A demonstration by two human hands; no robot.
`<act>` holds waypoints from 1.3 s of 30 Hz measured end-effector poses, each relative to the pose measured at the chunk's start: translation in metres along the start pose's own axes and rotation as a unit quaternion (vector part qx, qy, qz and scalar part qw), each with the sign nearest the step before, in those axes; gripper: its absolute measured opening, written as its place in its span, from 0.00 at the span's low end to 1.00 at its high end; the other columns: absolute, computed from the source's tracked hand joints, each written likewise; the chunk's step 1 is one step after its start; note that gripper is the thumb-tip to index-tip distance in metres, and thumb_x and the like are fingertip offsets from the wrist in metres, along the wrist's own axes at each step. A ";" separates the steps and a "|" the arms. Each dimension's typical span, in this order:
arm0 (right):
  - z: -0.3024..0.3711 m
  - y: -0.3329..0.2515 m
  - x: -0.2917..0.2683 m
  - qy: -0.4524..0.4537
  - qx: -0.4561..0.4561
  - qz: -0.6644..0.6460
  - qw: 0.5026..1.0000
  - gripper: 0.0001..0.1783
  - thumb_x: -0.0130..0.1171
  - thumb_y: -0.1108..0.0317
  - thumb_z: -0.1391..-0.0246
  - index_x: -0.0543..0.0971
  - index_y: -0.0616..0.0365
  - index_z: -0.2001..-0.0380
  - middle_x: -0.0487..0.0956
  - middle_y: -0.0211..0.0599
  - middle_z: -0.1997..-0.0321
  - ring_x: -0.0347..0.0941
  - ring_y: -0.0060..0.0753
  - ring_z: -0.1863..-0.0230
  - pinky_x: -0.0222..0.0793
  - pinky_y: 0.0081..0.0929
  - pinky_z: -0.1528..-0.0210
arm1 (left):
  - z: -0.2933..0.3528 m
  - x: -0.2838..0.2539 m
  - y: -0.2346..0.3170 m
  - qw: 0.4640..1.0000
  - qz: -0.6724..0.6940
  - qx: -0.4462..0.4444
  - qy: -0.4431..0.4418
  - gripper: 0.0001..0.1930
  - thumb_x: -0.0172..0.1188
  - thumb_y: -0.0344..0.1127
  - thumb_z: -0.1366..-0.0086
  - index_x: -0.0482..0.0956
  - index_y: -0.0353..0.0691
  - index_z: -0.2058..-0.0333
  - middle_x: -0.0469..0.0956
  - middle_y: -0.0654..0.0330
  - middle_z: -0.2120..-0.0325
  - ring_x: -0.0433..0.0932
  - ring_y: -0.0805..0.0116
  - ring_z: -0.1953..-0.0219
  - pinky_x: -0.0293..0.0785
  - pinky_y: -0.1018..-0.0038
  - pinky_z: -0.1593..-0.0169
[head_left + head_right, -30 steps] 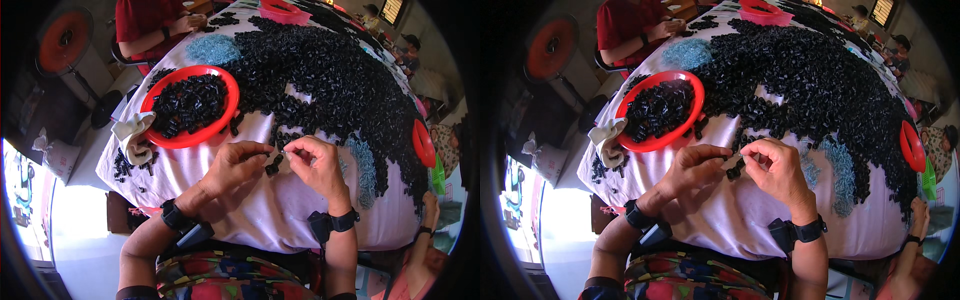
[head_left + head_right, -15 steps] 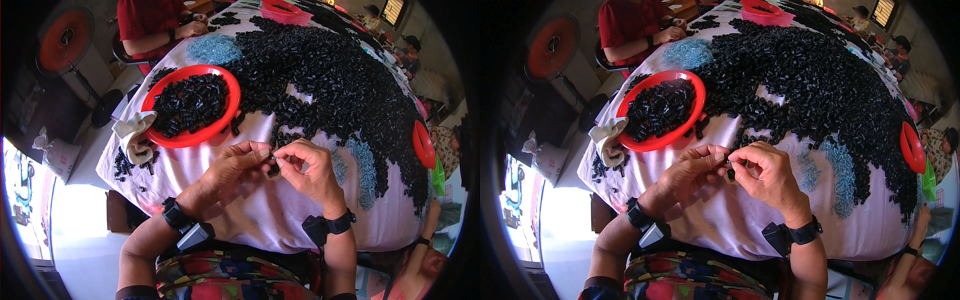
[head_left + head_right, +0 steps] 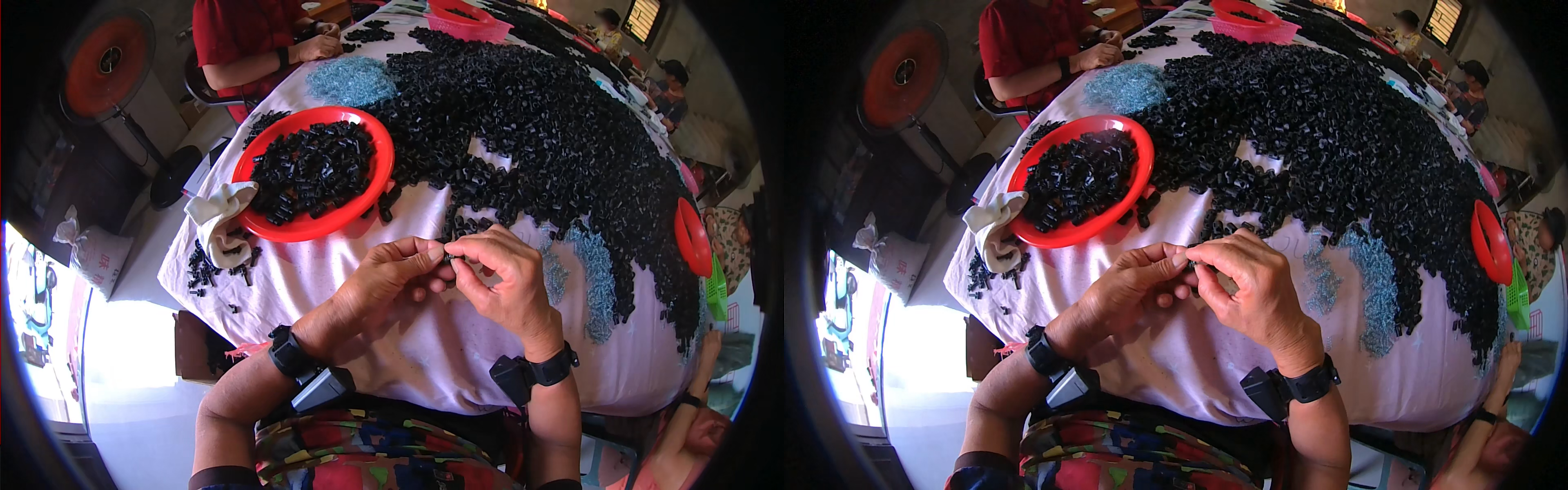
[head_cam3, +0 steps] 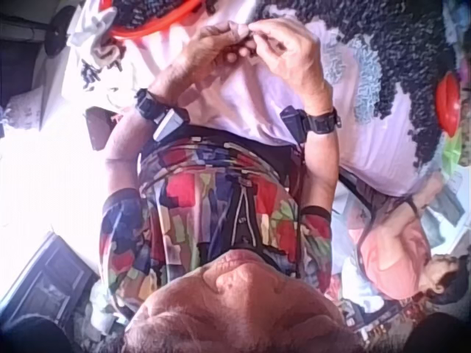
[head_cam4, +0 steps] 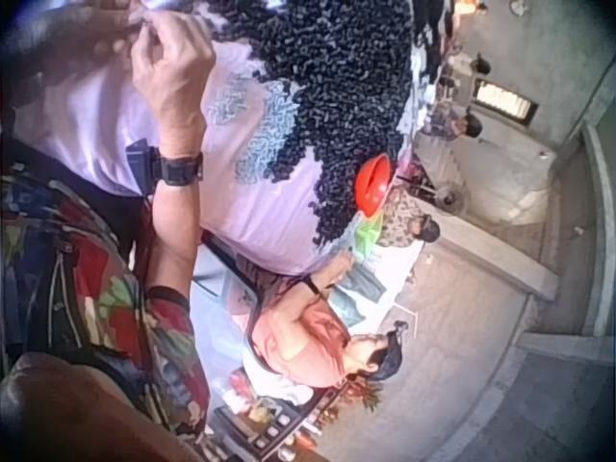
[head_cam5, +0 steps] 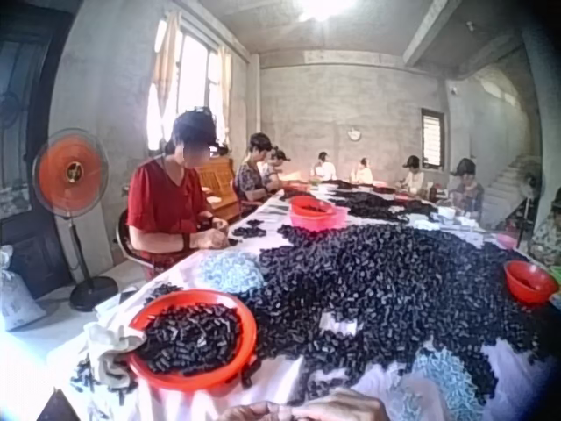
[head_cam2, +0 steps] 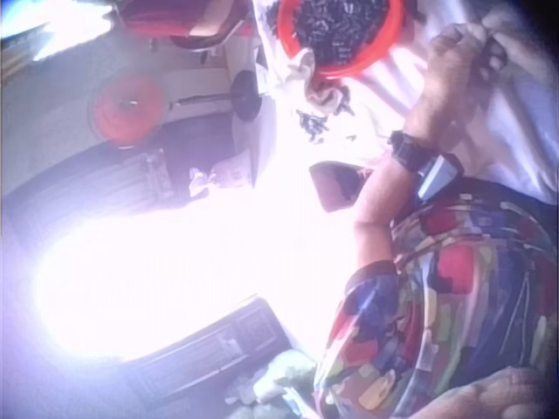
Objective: Manually assemble small black plastic or rubber components for shoes at a work table.
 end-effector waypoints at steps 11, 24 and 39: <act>0.016 0.043 0.003 -0.061 0.068 0.203 0.975 0.14 0.65 0.71 0.44 0.85 0.63 0.55 0.81 0.49 0.47 0.77 0.51 0.48 0.76 0.42 0.46 | -0.003 -0.022 0.001 0.978 0.184 -0.096 0.004 0.10 0.60 0.38 0.25 0.80 0.38 0.54 0.85 0.61 0.66 0.80 0.78 0.68 0.73 0.84 0.68; 0.014 0.054 -0.004 -0.057 0.067 0.131 0.987 0.12 0.59 0.77 0.46 0.86 0.63 0.59 0.84 0.45 0.52 0.78 0.47 0.51 0.76 0.39 0.47 | -0.008 -0.041 0.007 0.986 0.146 -0.080 -0.024 0.10 0.58 0.39 0.24 0.79 0.38 0.54 0.84 0.62 0.65 0.78 0.76 0.67 0.72 0.80 0.65; 0.019 0.075 -0.023 -0.012 0.116 0.206 0.972 0.09 0.65 0.76 0.52 0.87 0.57 0.65 0.82 0.38 0.63 0.77 0.44 0.57 0.74 0.38 0.52 | -0.010 -0.040 0.003 0.989 0.127 -0.064 -0.038 0.08 0.59 0.38 0.24 0.80 0.41 0.55 0.85 0.63 0.65 0.80 0.76 0.67 0.74 0.80 0.64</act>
Point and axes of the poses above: each hand's wrist, its own z-axis away from the middle knuckle, its own x-axis out of the palm, y = z × x, the point moved 6 cm from there along -z, towards the middle knuckle
